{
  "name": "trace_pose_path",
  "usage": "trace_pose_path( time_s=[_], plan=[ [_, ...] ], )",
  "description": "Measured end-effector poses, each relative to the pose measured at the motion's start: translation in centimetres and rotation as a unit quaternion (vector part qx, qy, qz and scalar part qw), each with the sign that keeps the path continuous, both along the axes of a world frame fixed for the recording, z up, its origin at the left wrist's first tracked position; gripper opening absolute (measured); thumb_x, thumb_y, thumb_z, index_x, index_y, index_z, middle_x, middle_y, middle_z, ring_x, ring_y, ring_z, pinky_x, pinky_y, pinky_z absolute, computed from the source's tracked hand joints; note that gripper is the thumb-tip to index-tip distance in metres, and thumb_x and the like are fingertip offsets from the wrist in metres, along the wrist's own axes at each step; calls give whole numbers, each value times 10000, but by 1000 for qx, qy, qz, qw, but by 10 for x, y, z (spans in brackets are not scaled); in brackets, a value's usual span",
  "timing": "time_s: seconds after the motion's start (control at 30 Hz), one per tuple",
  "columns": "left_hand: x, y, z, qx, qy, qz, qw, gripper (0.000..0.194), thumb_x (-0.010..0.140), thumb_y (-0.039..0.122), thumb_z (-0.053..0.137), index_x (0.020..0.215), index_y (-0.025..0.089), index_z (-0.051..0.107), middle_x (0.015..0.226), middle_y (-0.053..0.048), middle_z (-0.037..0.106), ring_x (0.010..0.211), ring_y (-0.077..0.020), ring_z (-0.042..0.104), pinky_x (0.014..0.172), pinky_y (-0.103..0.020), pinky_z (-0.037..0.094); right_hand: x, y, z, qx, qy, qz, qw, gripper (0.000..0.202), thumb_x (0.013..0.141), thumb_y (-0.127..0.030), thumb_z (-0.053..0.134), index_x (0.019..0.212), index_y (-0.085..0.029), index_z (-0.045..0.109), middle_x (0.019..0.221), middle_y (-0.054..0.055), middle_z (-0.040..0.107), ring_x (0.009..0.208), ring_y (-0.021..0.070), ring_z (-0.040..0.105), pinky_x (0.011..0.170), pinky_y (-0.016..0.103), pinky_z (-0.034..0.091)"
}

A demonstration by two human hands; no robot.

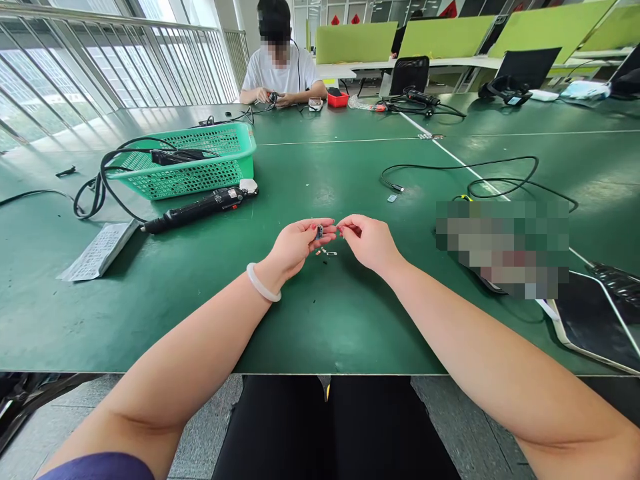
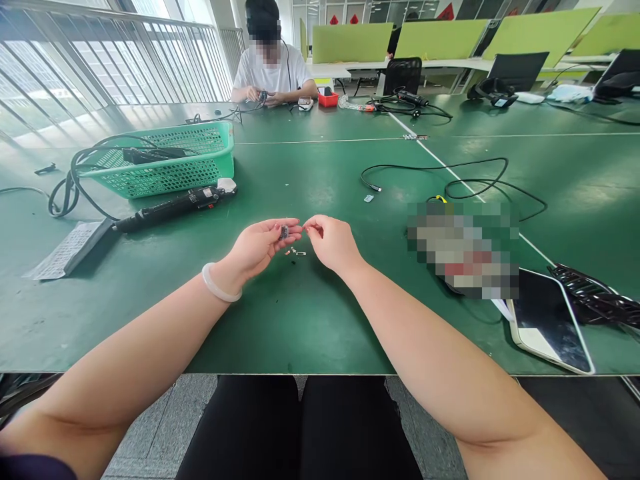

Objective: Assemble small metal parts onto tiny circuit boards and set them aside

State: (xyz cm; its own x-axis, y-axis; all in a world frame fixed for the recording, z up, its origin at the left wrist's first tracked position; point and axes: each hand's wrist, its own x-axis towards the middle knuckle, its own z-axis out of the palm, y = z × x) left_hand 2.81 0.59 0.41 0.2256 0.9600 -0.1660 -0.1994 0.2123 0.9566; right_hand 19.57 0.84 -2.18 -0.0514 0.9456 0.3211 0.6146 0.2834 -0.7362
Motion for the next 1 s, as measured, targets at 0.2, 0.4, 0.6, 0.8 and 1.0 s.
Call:
trace_pose_path(
  time_s=[0.2, 0.4, 0.6, 0.8, 1.0],
  plan=[
    [1, 2, -2, 16, 31, -4, 999, 275, 930, 38, 419, 1068, 78, 655, 947, -94, 724, 811, -109, 692, 943, -306, 519, -3, -5, 5, 3, 71, -2, 997, 209, 845, -254, 529, 930, -197, 711, 768, 22, 702, 646, 139, 589, 682, 303, 484],
    [5, 1, -6, 46, 99, -6, 994, 224, 940, 78, 440, 1048, 97, 635, 950, -91, 728, 829, -109, 690, 907, -299, 527, -8, -7, 4, -32, 116, 36, 992, 223, 816, -358, 611, 884, -193, 745, 730, 30, 712, 647, 158, 612, 669, 316, 492],
    [7, -3, -5, 66, 111, 2, 992, 189, 903, 68, 511, 1014, 104, 659, 885, -76, 735, 790, -110, 684, 868, -287, 539, -9, -5, 2, -42, 147, 40, 987, 212, 775, -374, 649, 834, -198, 750, 751, 35, 726, 664, 164, 622, 685, 326, 492],
    [9, -7, -1, 69, 117, -4, 991, 248, 892, 33, 487, 1013, 83, 698, 906, -80, 742, 747, -96, 665, 874, -294, 546, -9, -5, 1, -62, 177, 55, 981, 201, 741, -375, 667, 766, -190, 741, 678, 20, 699, 575, 133, 552, 615, 308, 460],
    [7, -5, 0, 28, 75, 20, 997, 334, 915, 39, 465, 1203, 68, 631, 870, -86, 736, 744, -106, 696, 855, -283, 556, -12, -11, 14, -27, 171, 20, 985, 125, 780, -296, 651, 757, -195, 720, 663, 4, 677, 550, 111, 524, 597, 286, 442]
  ],
)
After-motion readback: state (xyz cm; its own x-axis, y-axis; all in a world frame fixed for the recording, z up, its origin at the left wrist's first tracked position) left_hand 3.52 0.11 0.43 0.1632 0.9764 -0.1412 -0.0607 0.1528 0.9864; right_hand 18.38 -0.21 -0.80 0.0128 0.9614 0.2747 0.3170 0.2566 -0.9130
